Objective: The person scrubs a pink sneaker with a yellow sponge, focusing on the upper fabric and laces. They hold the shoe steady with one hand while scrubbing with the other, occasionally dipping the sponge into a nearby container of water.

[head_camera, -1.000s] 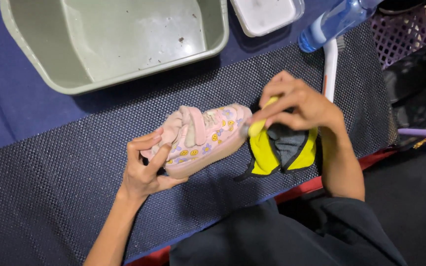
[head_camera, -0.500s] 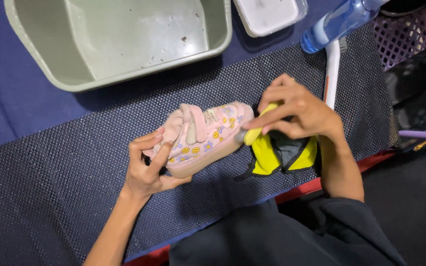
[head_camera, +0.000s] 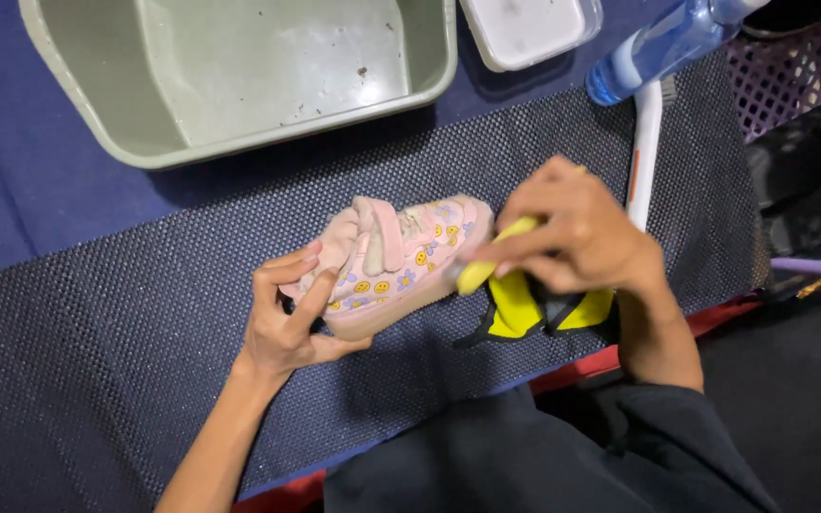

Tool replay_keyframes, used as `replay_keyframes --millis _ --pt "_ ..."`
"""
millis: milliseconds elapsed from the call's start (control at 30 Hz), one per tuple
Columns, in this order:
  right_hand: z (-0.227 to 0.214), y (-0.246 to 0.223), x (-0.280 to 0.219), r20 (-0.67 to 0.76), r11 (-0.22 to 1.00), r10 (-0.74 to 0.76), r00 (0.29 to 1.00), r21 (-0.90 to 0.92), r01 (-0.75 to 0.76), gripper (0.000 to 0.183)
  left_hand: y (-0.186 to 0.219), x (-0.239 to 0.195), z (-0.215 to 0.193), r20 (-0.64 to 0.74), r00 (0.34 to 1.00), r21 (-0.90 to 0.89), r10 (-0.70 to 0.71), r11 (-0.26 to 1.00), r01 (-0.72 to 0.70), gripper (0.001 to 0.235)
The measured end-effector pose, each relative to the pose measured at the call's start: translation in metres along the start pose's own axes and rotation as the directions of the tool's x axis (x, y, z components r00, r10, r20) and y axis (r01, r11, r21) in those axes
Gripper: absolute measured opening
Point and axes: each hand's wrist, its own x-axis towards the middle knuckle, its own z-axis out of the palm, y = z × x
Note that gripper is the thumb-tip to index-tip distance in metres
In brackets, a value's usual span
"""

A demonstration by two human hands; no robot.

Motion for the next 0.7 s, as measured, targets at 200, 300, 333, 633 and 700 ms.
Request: replay_keyframes --millis 200,300,333,633,700 --pt "-0.015 0.003 0.000 0.007 0.998 0.026 1.000 -0.054 -0.026 0.020 0.001 0.000 -0.001 0.010 1.000 0.004 -0.002 1.000 0.002 0.077" --pt "0.008 -0.002 0.002 0.055 0.998 -0.016 0.998 0.055 0.013 0.020 0.000 0.001 -0.001 0.019 1.000 0.002 -0.004 1.000 0.004 0.078" --pt "0.005 0.009 -0.005 0.056 0.998 -0.020 0.998 0.058 0.017 0.020 0.001 0.001 -0.002 0.018 1.000 0.006 -0.005 1.000 0.005 0.078" --pt "-0.001 0.017 -0.007 0.029 0.995 0.091 0.995 0.041 -0.092 0.021 0.001 0.000 -0.001 0.023 1.000 0.006 0.005 1.000 -0.005 0.076" --pt "0.002 0.018 -0.010 0.055 0.983 0.136 0.989 0.114 -0.141 0.025 0.001 0.001 -0.001 0.036 0.999 0.020 -0.006 1.000 0.005 0.077"
